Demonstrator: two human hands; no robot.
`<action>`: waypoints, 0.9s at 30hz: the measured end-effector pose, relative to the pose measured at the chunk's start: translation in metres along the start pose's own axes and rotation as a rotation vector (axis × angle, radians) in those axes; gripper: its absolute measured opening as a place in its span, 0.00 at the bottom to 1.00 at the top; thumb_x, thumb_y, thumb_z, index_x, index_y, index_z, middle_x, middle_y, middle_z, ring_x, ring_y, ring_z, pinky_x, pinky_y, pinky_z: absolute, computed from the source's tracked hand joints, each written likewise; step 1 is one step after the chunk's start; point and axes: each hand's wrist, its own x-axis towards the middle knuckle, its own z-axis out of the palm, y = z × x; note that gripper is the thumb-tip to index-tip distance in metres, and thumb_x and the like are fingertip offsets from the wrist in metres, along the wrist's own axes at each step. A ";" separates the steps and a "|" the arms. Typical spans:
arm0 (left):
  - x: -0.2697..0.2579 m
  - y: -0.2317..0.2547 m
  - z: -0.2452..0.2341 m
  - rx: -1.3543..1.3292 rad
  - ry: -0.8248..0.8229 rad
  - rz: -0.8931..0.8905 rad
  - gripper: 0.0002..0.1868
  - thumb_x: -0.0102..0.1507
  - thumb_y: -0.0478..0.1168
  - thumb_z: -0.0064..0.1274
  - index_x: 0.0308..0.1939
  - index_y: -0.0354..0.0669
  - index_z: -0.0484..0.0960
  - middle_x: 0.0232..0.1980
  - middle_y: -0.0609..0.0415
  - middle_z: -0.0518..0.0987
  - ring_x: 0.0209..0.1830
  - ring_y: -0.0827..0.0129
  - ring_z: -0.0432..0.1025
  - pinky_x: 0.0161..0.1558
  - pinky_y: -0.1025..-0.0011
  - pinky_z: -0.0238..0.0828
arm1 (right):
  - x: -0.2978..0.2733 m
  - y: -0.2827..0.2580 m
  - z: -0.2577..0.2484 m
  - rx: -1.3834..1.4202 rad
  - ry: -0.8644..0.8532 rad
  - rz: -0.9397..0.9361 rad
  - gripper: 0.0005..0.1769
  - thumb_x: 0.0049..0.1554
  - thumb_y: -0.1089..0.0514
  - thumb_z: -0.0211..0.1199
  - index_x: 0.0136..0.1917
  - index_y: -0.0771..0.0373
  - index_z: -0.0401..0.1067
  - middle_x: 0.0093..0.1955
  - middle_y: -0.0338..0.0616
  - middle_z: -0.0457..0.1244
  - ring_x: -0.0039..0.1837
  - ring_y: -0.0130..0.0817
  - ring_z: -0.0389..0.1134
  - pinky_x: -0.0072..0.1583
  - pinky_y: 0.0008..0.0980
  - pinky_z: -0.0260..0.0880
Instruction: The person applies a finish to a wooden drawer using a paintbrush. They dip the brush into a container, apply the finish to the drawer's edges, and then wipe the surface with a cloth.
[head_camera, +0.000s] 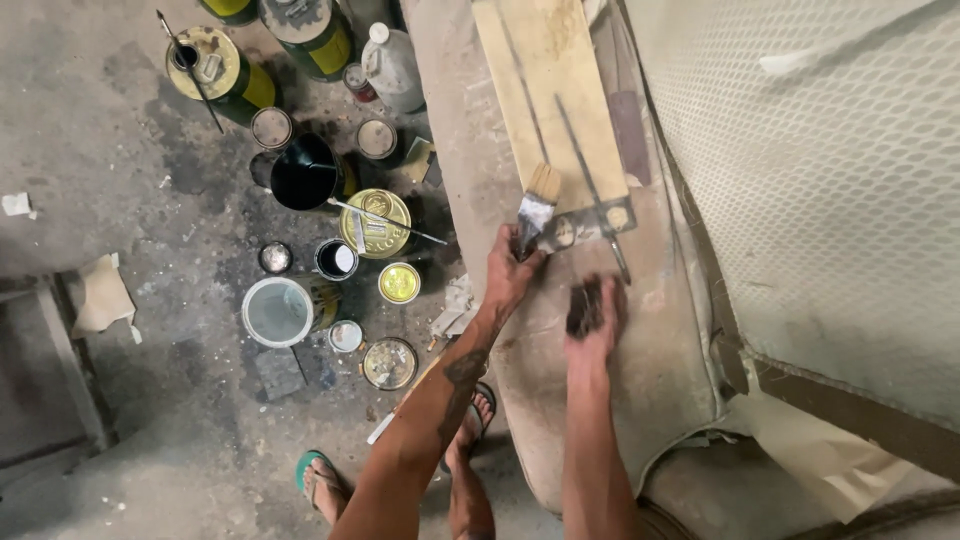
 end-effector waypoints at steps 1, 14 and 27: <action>0.002 -0.013 -0.002 -0.007 0.014 -0.028 0.19 0.57 0.37 0.64 0.49 0.50 0.74 0.36 0.53 0.77 0.40 0.62 0.73 0.44 0.65 0.70 | -0.002 -0.002 -0.014 0.067 0.105 -0.026 0.15 0.58 0.42 0.72 0.53 0.49 0.77 0.56 0.34 0.71 0.55 0.30 0.72 0.56 0.29 0.73; -0.013 0.000 -0.015 -0.092 0.002 -0.014 0.17 0.56 0.33 0.64 0.44 0.48 0.73 0.33 0.53 0.76 0.36 0.65 0.72 0.40 0.69 0.69 | -0.004 -0.053 0.026 -0.900 0.430 -0.385 0.18 0.63 0.55 0.66 0.64 0.55 0.68 0.58 0.46 0.63 0.63 0.43 0.68 0.64 0.46 0.68; -0.013 0.000 -0.019 0.027 -0.086 -0.049 0.20 0.59 0.39 0.63 0.47 0.48 0.68 0.37 0.46 0.77 0.42 0.52 0.74 0.45 0.57 0.68 | -0.056 -0.040 0.082 -0.801 0.090 -0.524 0.21 0.66 0.59 0.64 0.69 0.68 0.65 0.66 0.61 0.62 0.73 0.54 0.61 0.72 0.56 0.59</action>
